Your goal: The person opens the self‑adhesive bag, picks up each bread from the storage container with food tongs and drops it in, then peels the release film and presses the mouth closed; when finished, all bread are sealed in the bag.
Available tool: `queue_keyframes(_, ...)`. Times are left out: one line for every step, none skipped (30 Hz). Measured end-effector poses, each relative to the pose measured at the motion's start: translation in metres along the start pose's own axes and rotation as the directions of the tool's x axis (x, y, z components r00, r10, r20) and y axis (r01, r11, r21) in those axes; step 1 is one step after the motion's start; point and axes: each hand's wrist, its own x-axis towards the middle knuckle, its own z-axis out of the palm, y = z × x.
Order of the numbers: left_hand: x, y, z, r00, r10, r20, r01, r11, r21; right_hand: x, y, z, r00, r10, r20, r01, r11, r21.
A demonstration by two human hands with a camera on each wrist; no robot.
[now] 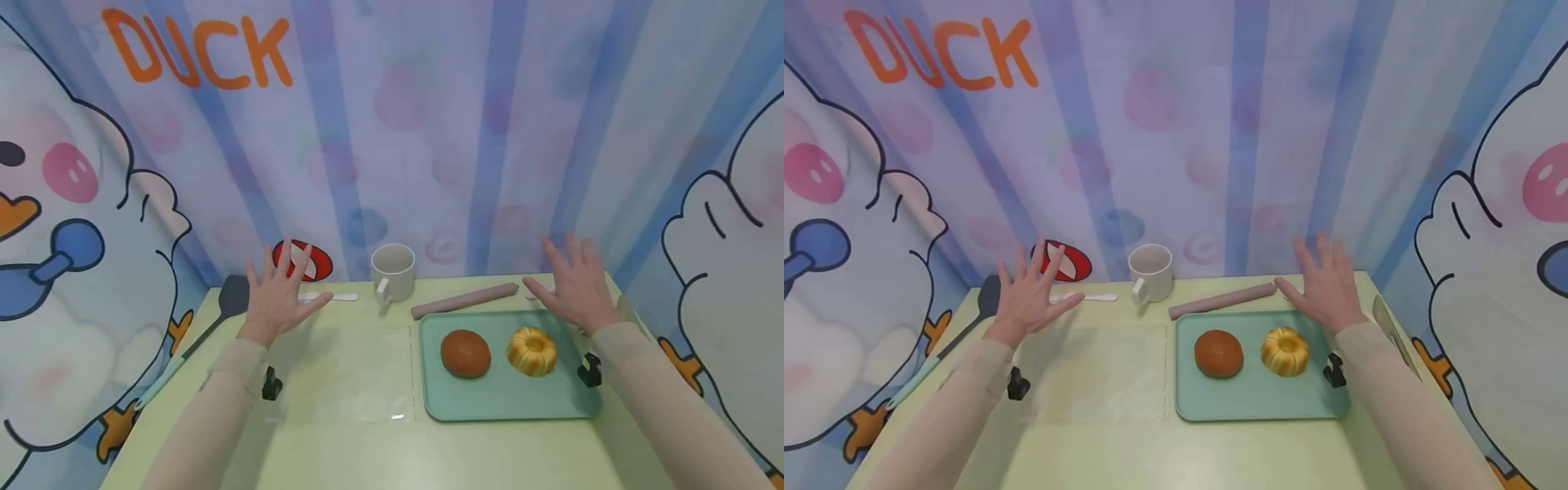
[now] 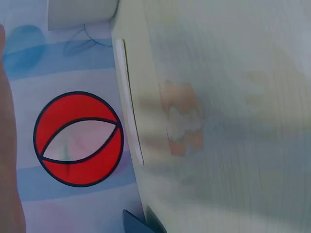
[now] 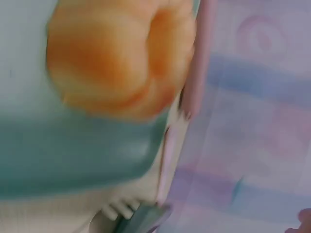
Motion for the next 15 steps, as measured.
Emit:
queue_keyframes(-0.001, 0.002, -0.001, 1.000, -0.003, -0.005, 0.002, 1.000, -0.018, 0.000, -0.004, 0.000, 1.000, -0.024, -0.009, 0.025, 1.000, 0.012)
queue_keyframes(-0.002, 0.004, -0.003, 1.000, 0.000, -0.011, 0.000, 0.999, -0.040, 0.000, -0.009, 0.000, 0.999, -0.045, -0.012, 0.045, 0.999, 0.019)
queue_keyframes(-0.004, 0.006, -0.005, 1.000, 0.004, -0.018, -0.005, 0.998, -0.059, -0.001, -0.016, 0.000, 0.998, -0.059, -0.006, 0.059, 0.998, 0.034)
queue_keyframes(-0.006, 0.009, -0.006, 1.000, 0.008, -0.023, -0.010, 0.996, -0.083, -0.003, -0.022, 0.001, 0.997, -0.072, -0.003, 0.072, 0.996, 0.051)
queue_keyframes(-0.009, 0.011, -0.008, 0.999, 0.015, -0.029, -0.018, 0.994, -0.112, -0.006, -0.030, 0.002, 0.996, -0.085, 0.002, 0.085, 0.994, 0.072)
queue_keyframes(-0.012, 0.014, -0.009, 0.999, 0.024, -0.038, -0.029, 0.989, -0.144, -0.008, -0.038, 0.003, 0.995, -0.097, 0.005, 0.096, 0.991, 0.092)
queue_keyframes(-0.014, 0.018, -0.009, 0.998, 0.037, -0.054, -0.045, 0.985, -0.165, -0.011, -0.046, 0.004, 0.993, -0.114, 0.002, 0.113, 0.987, 0.112)
queue_keyframes(-0.016, 0.021, -0.009, 0.996, 0.054, -0.073, -0.066, 0.981, -0.182, -0.014, -0.054, 0.004, 0.991, -0.131, 0.000, 0.129, 0.982, 0.138)
queue_keyframes(-0.019, 0.025, -0.009, 0.994, 0.065, -0.089, -0.082, 0.976, -0.199, -0.016, -0.063, 0.005, 0.989, -0.148, -0.004, 0.147, 0.975, 0.167)
queue_keyframes(-0.021, 0.029, -0.008, 0.991, 0.076, -0.106, -0.099, 0.970, -0.224, -0.019, -0.072, 0.005, 0.985, -0.172, -0.015, 0.172, 0.966, 0.193)
queue_keyframes(-0.023, 0.033, -0.008, 0.987, 0.091, -0.132, -0.121, 0.962, -0.244, -0.021, -0.081, 0.005, 0.982, -0.190, -0.017, 0.189, 0.957, 0.222)
queue_keyframes(-0.025, 0.037, -0.007, 0.983, 0.104, -0.154, -0.142, 0.955, -0.262, -0.023, -0.090, 0.004, 0.979, -0.205, -0.017, 0.203, 0.947, 0.248)
queue_keyframes(-0.027, 0.041, -0.006, 0.978, 0.117, -0.172, -0.162, 0.947, -0.278, -0.025, -0.098, 0.004, 0.975, -0.220, -0.018, 0.216, 0.937, 0.274)
queue_keyframes(-0.028, 0.046, -0.005, 0.974, 0.128, -0.187, -0.181, 0.937, -0.298, -0.027, -0.107, 0.003, 0.973, -0.232, -0.015, 0.226, 0.928, 0.297)
queue_keyframes(-0.029, 0.050, -0.004, 0.971, 0.139, -0.196, -0.196, 0.928, -0.316, -0.029, -0.115, 0.003, 0.971, -0.240, -0.014, 0.232, 0.920, 0.317)
